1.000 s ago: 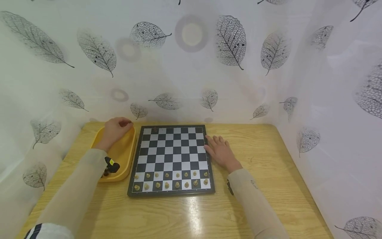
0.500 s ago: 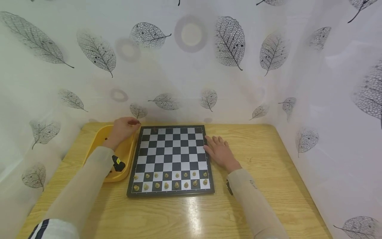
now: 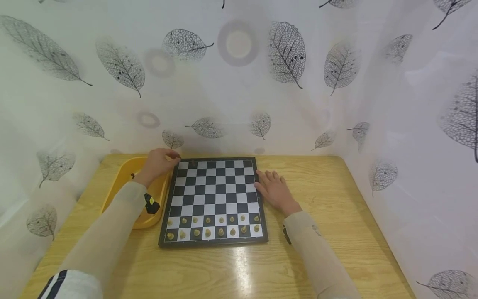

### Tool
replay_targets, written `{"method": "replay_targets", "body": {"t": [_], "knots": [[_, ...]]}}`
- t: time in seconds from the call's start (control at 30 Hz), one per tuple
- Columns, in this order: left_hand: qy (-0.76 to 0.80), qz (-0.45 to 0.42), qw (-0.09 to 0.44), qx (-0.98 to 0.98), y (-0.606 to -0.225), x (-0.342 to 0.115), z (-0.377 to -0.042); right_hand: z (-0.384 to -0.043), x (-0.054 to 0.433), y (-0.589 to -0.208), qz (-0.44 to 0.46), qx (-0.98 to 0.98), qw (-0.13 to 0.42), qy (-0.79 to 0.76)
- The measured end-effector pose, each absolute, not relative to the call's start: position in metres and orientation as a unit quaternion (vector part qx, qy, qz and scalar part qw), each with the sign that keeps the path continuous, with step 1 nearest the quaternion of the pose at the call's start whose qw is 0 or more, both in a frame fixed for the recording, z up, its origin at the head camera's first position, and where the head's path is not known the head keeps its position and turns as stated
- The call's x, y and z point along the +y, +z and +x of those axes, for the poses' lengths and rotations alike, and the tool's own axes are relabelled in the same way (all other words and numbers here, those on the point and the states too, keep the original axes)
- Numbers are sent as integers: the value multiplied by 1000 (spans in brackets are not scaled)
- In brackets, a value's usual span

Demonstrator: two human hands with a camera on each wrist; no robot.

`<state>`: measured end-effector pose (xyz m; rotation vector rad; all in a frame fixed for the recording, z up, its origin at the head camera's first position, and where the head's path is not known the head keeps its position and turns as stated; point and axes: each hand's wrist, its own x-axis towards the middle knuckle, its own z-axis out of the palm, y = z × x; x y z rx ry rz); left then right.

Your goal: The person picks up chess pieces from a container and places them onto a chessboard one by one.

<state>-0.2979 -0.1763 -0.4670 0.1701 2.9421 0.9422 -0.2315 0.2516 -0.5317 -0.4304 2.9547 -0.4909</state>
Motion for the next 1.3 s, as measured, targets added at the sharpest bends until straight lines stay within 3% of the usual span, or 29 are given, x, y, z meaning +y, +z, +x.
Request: {"method": "replay_targets", "body": {"t": [0.5, 1.3], "knots": [[253, 89, 20, 963, -470, -172, -306, -232, 252, -534, -141, 976, 57, -157], [184, 54, 4, 982, -482, -163, -308, -233, 251, -534, -141, 976, 55, -157]]}}
